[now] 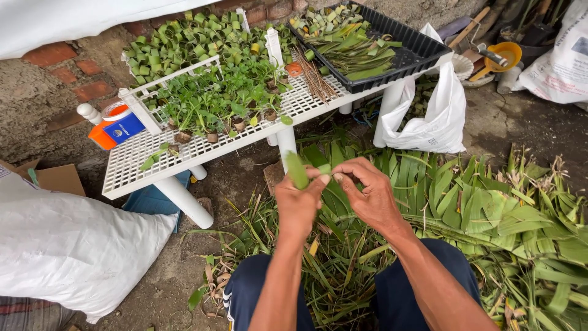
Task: Weaving and folding green leaves into small containers or strips
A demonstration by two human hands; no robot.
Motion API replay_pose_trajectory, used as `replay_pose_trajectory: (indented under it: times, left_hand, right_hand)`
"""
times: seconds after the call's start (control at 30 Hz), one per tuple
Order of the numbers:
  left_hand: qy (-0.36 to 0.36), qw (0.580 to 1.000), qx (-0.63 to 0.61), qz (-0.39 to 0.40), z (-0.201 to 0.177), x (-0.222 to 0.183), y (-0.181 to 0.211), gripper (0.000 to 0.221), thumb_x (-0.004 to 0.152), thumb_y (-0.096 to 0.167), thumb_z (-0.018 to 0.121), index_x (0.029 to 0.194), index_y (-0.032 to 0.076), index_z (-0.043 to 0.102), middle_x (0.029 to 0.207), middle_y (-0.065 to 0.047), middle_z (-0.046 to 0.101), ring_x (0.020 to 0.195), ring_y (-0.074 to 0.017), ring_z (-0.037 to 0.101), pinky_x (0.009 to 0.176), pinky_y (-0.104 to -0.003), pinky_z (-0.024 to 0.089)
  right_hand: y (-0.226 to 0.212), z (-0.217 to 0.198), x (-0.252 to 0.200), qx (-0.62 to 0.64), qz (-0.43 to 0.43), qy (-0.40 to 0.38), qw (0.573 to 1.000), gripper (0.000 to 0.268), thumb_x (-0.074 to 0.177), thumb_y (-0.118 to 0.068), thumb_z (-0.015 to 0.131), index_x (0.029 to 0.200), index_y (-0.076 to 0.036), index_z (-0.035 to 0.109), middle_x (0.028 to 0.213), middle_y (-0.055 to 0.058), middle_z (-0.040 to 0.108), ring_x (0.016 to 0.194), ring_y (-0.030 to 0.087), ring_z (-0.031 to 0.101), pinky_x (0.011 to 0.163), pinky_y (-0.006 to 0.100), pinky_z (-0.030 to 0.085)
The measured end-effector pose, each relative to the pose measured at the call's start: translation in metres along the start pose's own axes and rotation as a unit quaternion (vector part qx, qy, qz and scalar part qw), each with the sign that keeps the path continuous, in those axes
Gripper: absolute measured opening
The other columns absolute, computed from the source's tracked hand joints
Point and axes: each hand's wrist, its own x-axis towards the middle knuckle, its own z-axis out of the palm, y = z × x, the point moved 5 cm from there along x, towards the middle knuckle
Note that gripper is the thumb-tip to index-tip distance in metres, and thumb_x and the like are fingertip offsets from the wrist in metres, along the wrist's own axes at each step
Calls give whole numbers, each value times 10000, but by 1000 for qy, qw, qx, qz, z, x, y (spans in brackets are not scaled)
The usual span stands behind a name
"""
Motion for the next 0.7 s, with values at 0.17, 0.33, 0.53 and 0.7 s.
replay_pose_trajectory:
  times: [0.17,0.33,0.53,0.7]
  left_hand:
    - [44,979,-173,-95,-16,11,-20,250,817,-40,821,1045,-98,737,699,-110,699,332,-41,483,367,-181,382]
    - [31,992,-97,-79,-8,2,-11,260,802,-16,849,1019,-115,745,658,-114,688,342,-37,451,380,-192,385]
    - [5,992,-103,-70,-13,-4,1,274,767,-24,867,1009,-98,761,589,-108,671,333,-40,458,377,-186,386]
    - [59,963,-249,-80,-26,-1,29,492,993,46,514,1429,-139,382,1039,-129,484,580,-100,491,536,-272,439]
  right_hand:
    - [20,1,-8,69,22,11,997,139,980,-13,645,1065,-46,749,859,87,665,703,102,555,640,272,512]
    - [31,11,-7,132,80,-1,988,116,958,-52,701,1056,-34,760,800,16,666,682,29,507,617,220,498]
    - [31,18,2,153,56,40,986,24,894,-29,757,910,-14,764,680,15,651,569,-5,497,517,179,472]
    - [-15,-46,6,-15,-236,301,924,80,947,31,776,919,56,705,781,158,650,648,185,572,644,298,466]
